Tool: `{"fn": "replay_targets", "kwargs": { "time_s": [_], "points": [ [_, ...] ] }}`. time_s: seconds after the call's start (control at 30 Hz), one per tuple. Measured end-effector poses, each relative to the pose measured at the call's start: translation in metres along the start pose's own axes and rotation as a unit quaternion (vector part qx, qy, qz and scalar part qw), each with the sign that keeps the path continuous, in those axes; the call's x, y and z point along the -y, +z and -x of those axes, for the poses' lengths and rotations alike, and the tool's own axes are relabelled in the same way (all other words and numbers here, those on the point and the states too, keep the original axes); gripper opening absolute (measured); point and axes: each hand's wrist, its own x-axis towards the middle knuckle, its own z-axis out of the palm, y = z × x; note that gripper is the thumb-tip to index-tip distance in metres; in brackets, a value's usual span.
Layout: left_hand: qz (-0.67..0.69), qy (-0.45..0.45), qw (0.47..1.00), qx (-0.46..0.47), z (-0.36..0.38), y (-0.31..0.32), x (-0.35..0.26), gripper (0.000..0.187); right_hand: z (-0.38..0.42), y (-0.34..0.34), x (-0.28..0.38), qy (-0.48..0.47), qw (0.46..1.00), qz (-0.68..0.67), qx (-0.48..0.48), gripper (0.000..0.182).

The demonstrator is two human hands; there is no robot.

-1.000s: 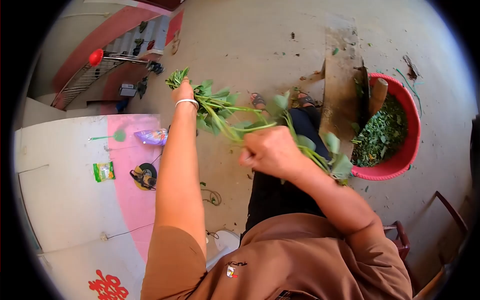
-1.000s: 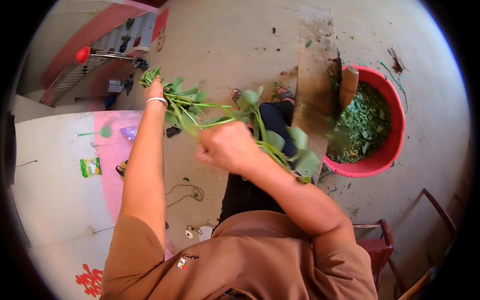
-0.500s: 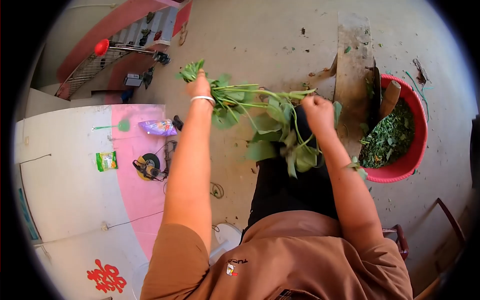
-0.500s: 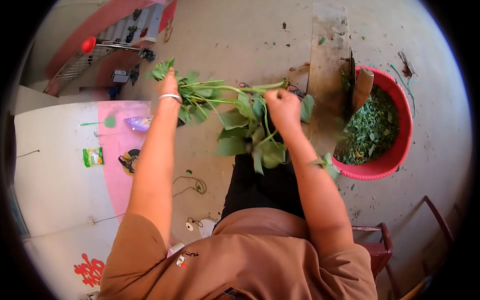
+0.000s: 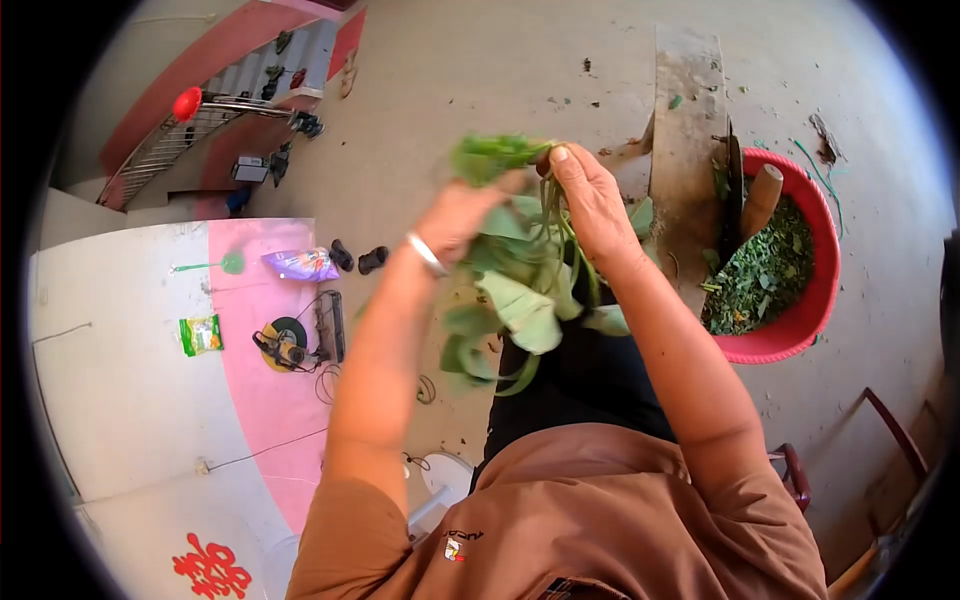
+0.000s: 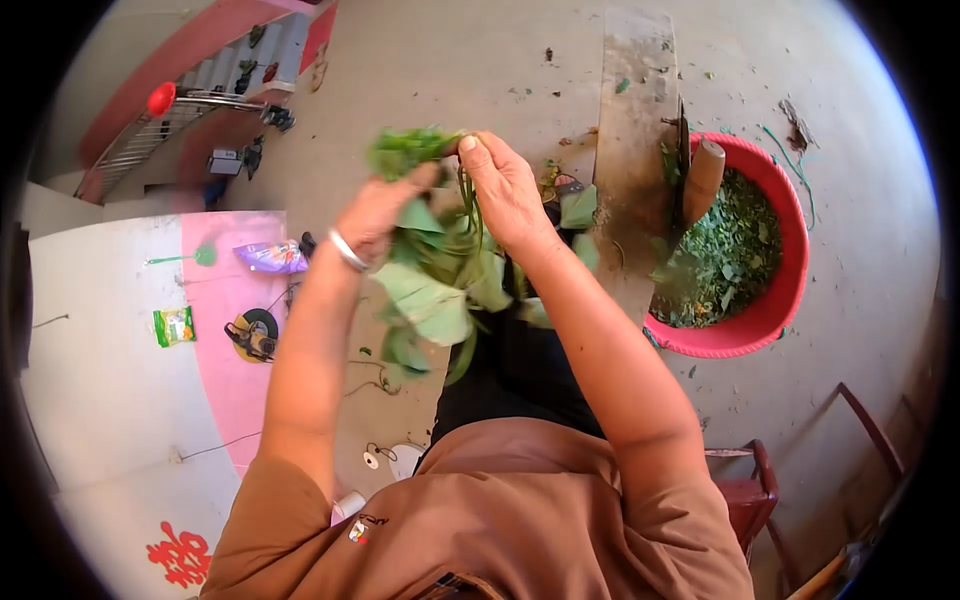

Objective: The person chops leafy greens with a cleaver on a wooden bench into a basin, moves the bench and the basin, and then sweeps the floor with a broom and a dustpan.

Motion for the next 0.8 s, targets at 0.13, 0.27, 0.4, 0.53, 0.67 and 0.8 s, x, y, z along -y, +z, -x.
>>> {"fn": "replay_targets", "kwargs": {
  "time_s": [0.13,0.27,0.4,0.53,0.67,0.8],
  "points": [
    [0.07,0.152,0.977,0.13,-0.021,0.05,0.015,0.046,-0.001,-0.006,0.0,0.074,0.957,-0.271,-0.071,0.028],
    [-0.245,0.185,0.949,0.073,-0.038,0.064,0.015,0.044,0.012,-0.019,0.007,0.099,0.95,-0.28,-0.095,0.03],
    [-0.511,0.134,0.849,-0.014,-0.037,0.089,-0.008,0.035,0.022,-0.049,-0.001,0.082,0.957,-0.258,-0.106,0.037],
    [-0.647,0.315,0.694,0.019,-0.09,0.11,-0.015,0.023,0.056,-0.091,0.018,0.075,0.982,0.005,-0.173,0.04],
    [-0.668,0.305,0.671,0.097,-0.146,0.163,0.002,0.019,0.101,-0.109,0.068,-0.078,0.846,0.483,-0.213,0.04],
    [-0.655,0.273,0.691,0.136,-0.168,0.209,0.063,0.016,0.077,-0.141,0.08,-0.16,0.747,0.568,-0.306,0.048]
  ]
}}
